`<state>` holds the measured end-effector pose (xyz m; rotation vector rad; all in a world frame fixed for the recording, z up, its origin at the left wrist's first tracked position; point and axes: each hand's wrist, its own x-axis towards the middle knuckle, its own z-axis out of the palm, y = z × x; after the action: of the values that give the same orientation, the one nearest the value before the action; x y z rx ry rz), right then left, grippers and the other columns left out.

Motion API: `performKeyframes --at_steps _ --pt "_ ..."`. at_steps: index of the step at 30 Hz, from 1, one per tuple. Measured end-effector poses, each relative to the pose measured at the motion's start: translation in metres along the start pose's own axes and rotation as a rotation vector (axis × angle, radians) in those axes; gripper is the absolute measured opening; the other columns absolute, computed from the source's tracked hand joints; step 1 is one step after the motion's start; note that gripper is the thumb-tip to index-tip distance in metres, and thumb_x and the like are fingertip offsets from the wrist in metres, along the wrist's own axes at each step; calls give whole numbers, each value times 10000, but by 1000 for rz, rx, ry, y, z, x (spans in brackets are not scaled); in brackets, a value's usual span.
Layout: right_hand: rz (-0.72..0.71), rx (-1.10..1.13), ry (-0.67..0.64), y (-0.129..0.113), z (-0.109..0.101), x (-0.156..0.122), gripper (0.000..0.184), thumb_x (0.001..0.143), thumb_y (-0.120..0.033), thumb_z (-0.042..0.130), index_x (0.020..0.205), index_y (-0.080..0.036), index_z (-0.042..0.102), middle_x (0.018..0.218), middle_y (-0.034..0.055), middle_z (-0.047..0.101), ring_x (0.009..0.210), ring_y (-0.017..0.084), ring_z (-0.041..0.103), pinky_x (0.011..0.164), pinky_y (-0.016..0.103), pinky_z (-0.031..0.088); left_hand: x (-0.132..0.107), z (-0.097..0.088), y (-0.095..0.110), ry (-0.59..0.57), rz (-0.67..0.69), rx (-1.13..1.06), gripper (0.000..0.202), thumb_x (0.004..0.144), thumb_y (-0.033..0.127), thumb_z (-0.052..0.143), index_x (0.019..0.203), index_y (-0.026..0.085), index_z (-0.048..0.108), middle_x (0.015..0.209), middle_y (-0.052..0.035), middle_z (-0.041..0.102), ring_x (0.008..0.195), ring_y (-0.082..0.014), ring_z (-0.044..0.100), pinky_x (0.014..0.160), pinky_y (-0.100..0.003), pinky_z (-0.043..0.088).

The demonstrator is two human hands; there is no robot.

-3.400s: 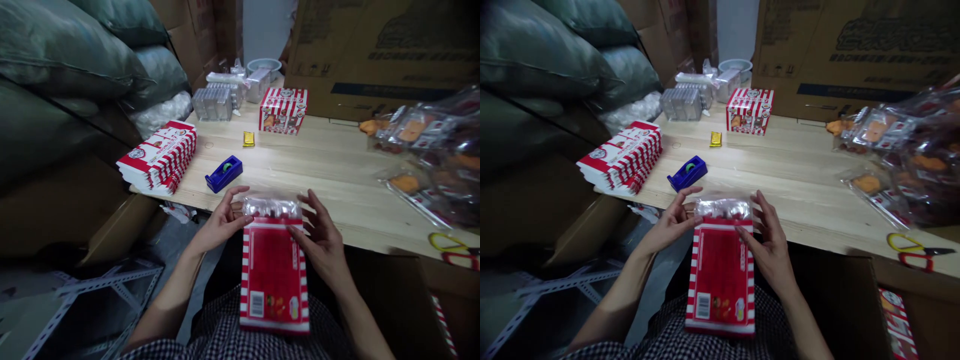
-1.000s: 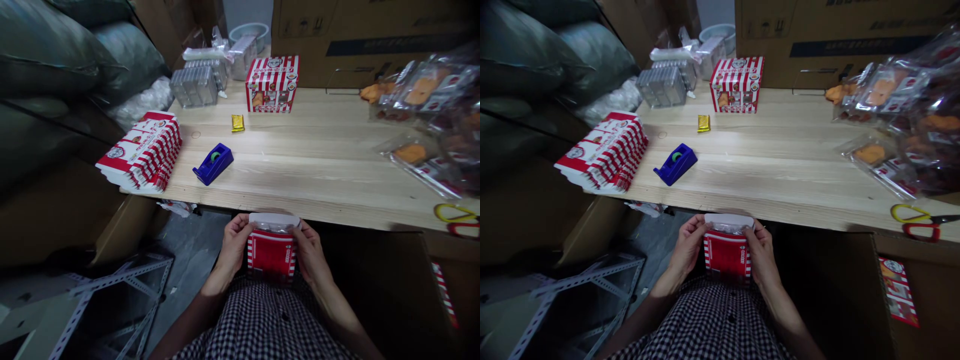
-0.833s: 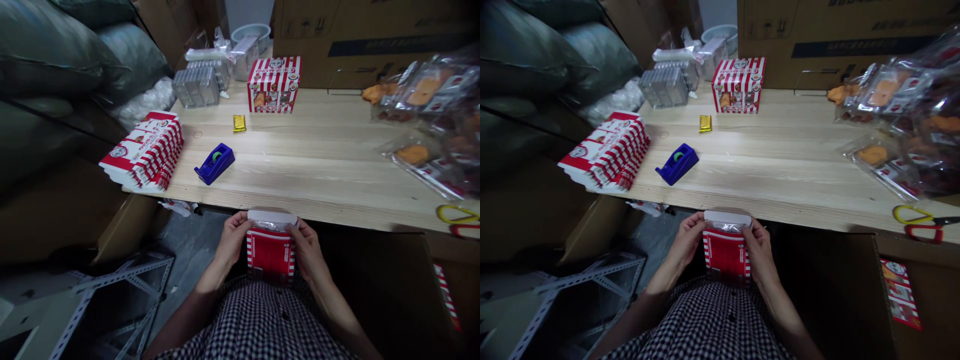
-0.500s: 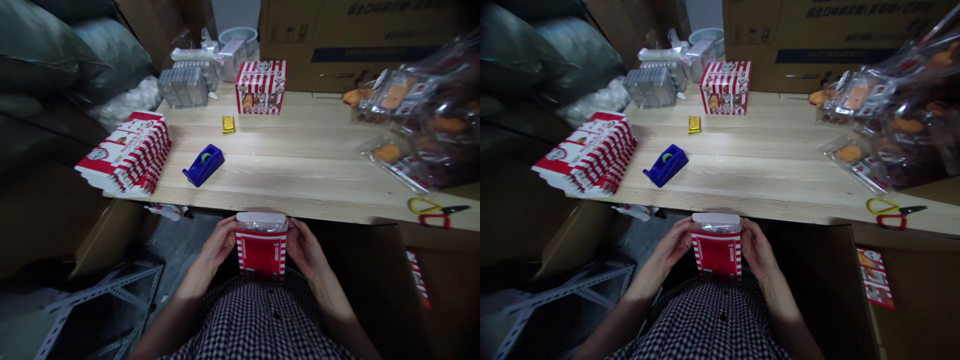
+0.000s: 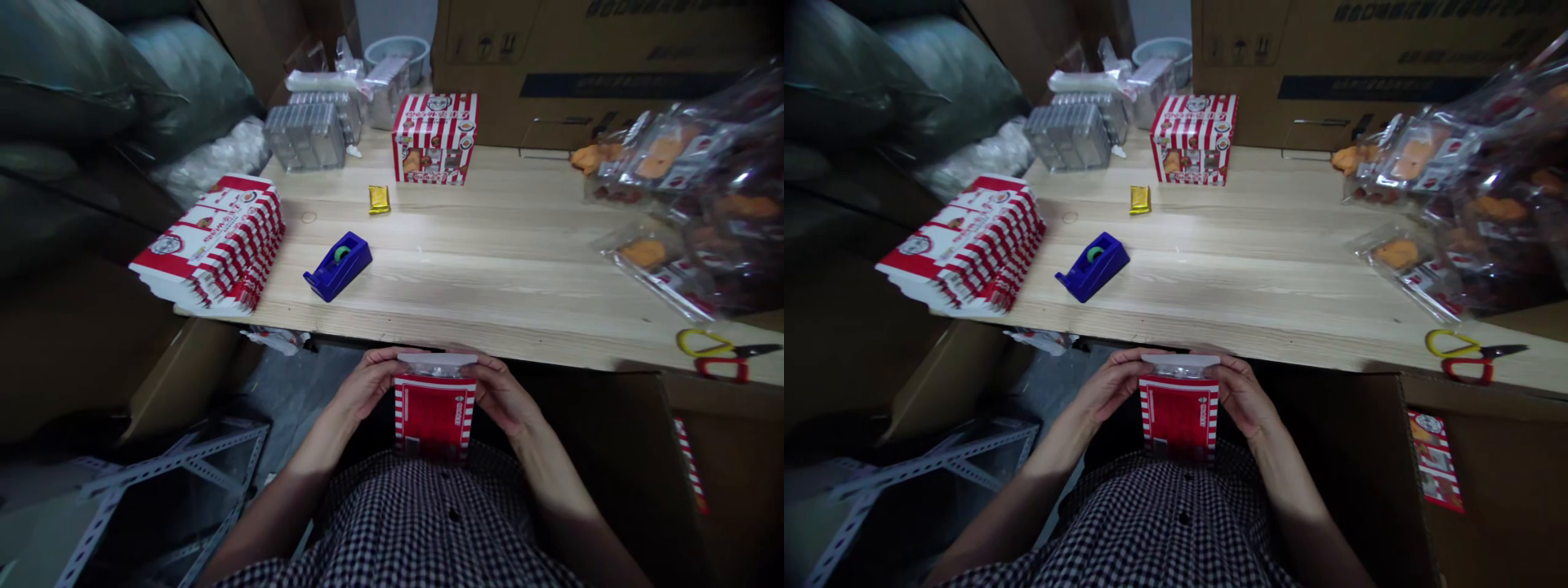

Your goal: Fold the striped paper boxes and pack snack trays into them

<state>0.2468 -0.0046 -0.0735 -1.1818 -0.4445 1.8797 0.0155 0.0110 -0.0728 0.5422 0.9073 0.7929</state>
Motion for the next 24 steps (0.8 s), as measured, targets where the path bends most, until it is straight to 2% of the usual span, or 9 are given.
performKeyframes --at_steps 4,8,11,16,18,21,24 --pt "-114 -134 -120 -5 -2 2 162 744 -227 729 873 -240 827 1058 52 796 1039 234 722 946 340 543 7 -11 1 -94 140 193 272 808 164 682 1055 145 796 1159 -118 762 1100 -250 705 1012 -336 493" --pt "-172 -173 -131 -2 -5 2 166 786 -236 686 868 -266 826 1083 41 788 1069 228 710 977 356 533 2 -17 10 -249 204 425 334 880 283 675 1188 176 750 1316 -127 686 1236 -281 637 1080 -386 453" --pt "-203 -181 -120 2 -4 1 177 801 -220 668 866 -262 827 1088 40 784 1078 219 699 970 341 530 0 -13 16 -225 220 529 318 874 292 698 1166 181 759 1279 -116 709 1207 -263 657 1052 -356 477" --pt "-200 -196 -147 1 -2 1 202 798 -202 663 898 -266 827 1113 34 779 1113 222 683 987 343 518 5 -3 14 -75 142 437 263 829 201 690 1069 167 792 1050 -98 793 951 -232 748 901 -334 549" --pt "-176 -191 -177 -1 -1 1 216 807 -206 660 937 -266 823 1129 40 777 1116 223 684 1012 360 505 6 -3 13 -47 123 419 273 814 142 656 1045 168 799 1007 -90 801 906 -226 754 871 -333 557" --pt "-161 -187 -200 -4 -2 1 229 828 -221 667 997 -271 814 1130 45 778 1091 218 696 1033 377 495 3 -7 15 -92 162 509 307 847 141 626 1106 191 781 1089 -81 787 1010 -233 736 947 -357 536" --pt "-209 -202 -240 -7 -7 2 209 829 -217 676 972 -268 820 1155 48 768 1140 225 675 1044 372 488 -2 -13 21 -222 257 690 336 938 225 580 1245 228 716 1276 -81 715 1190 -235 665 1055 -377 478"
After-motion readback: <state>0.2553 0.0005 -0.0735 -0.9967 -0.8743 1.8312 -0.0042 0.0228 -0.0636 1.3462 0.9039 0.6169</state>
